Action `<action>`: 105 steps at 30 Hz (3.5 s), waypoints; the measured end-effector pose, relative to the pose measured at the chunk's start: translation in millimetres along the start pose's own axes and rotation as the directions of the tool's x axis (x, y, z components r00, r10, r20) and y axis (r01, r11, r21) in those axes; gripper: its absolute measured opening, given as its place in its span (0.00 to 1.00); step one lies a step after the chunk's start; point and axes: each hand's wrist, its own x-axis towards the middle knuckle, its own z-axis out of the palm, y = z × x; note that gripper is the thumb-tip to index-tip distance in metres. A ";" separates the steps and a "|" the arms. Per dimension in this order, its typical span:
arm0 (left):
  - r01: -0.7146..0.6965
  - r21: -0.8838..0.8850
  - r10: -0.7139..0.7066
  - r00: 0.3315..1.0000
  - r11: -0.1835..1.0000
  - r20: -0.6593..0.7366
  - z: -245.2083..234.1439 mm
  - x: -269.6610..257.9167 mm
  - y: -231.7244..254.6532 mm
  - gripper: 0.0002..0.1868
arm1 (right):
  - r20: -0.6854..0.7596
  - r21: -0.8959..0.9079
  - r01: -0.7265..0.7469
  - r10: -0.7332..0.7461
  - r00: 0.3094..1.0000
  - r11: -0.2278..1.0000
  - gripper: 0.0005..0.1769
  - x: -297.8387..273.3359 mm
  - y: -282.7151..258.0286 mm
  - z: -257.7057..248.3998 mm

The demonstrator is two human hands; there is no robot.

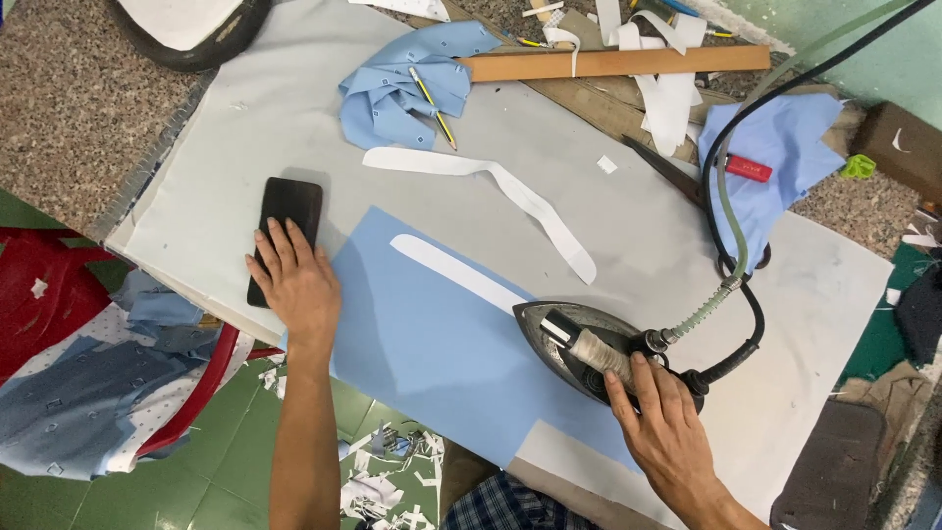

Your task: The person cuts a light blue fabric piece using scissors, then irons it on a worktable. They place a white paper template on the fabric and press it with an iron, using a black rectangular object to hold the template in place during ironing.

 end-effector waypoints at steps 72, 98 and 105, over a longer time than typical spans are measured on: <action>-0.270 -0.457 0.404 0.887 0.847 0.225 -11.0 -41.6 84.8 0.39 | 0.726 0.323 -0.456 0.092 0.681 0.829 0.30 205.7 -19.2 -14.3; -0.339 -0.466 0.428 0.898 0.817 0.097 3.6 -23.9 46.7 0.35 | 0.755 0.387 -0.496 0.042 0.654 0.778 0.32 221.7 -15.0 -36.4; -0.312 -0.471 0.420 0.896 0.825 0.142 2.6 -23.5 46.2 0.35 | 0.738 0.355 -0.463 0.061 0.672 0.812 0.32 230.8 -22.8 -30.6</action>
